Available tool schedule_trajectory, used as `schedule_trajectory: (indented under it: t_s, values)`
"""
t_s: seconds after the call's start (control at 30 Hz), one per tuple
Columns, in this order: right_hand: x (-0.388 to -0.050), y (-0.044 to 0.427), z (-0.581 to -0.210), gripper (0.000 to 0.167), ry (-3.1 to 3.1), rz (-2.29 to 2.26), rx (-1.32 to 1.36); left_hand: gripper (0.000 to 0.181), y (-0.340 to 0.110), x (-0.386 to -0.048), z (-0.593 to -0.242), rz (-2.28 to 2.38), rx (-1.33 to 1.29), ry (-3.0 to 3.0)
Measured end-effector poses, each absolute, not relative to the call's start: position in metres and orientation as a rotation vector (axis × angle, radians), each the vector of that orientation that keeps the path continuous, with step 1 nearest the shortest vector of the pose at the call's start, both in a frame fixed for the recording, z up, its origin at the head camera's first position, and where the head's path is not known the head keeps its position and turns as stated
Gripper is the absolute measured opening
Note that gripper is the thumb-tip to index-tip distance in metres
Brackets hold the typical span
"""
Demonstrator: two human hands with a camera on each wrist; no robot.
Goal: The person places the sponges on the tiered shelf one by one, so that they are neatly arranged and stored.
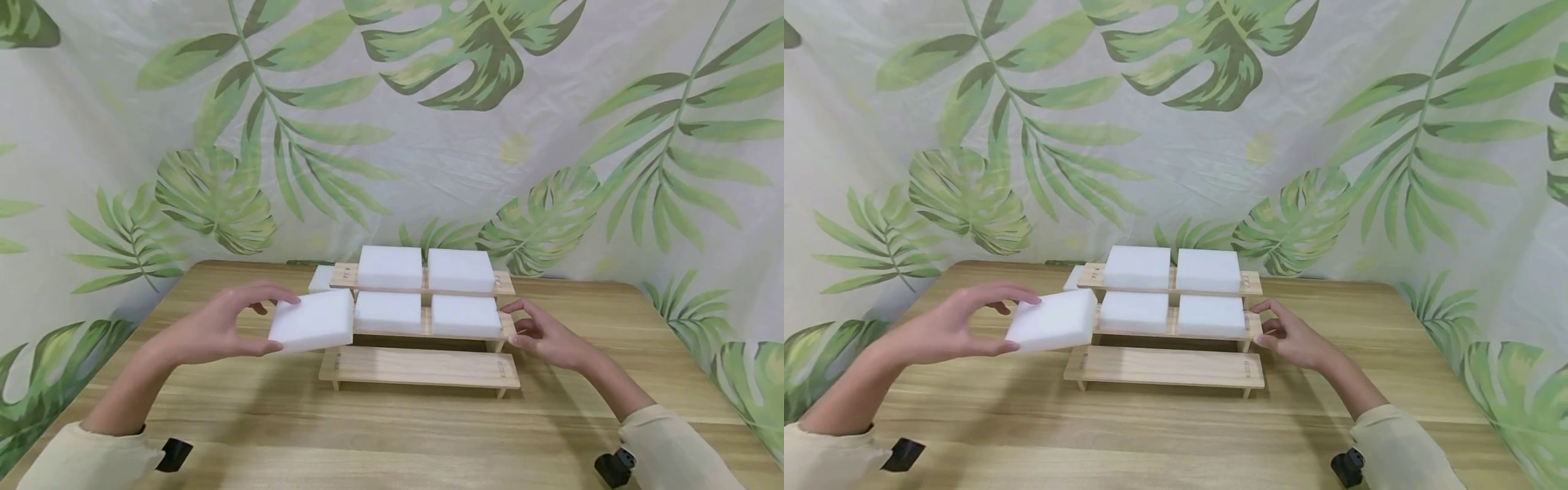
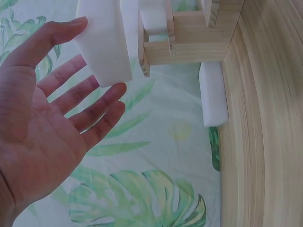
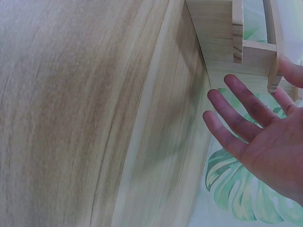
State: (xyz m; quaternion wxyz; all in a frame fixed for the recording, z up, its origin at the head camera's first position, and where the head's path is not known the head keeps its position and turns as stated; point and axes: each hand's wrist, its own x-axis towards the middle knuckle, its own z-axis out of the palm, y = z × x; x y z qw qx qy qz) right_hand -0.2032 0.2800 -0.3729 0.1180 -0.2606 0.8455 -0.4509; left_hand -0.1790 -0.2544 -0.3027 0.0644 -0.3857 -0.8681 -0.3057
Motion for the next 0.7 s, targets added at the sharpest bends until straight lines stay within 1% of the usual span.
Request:
schedule_trajectory:
  t_s: [0.7]
  values:
    - [-0.203, 0.281, -0.374, 0.046, 2.472, -1.331, -0.752, 0.049, -0.216, -0.184, -0.309, -0.99, -1.299, -2.655]
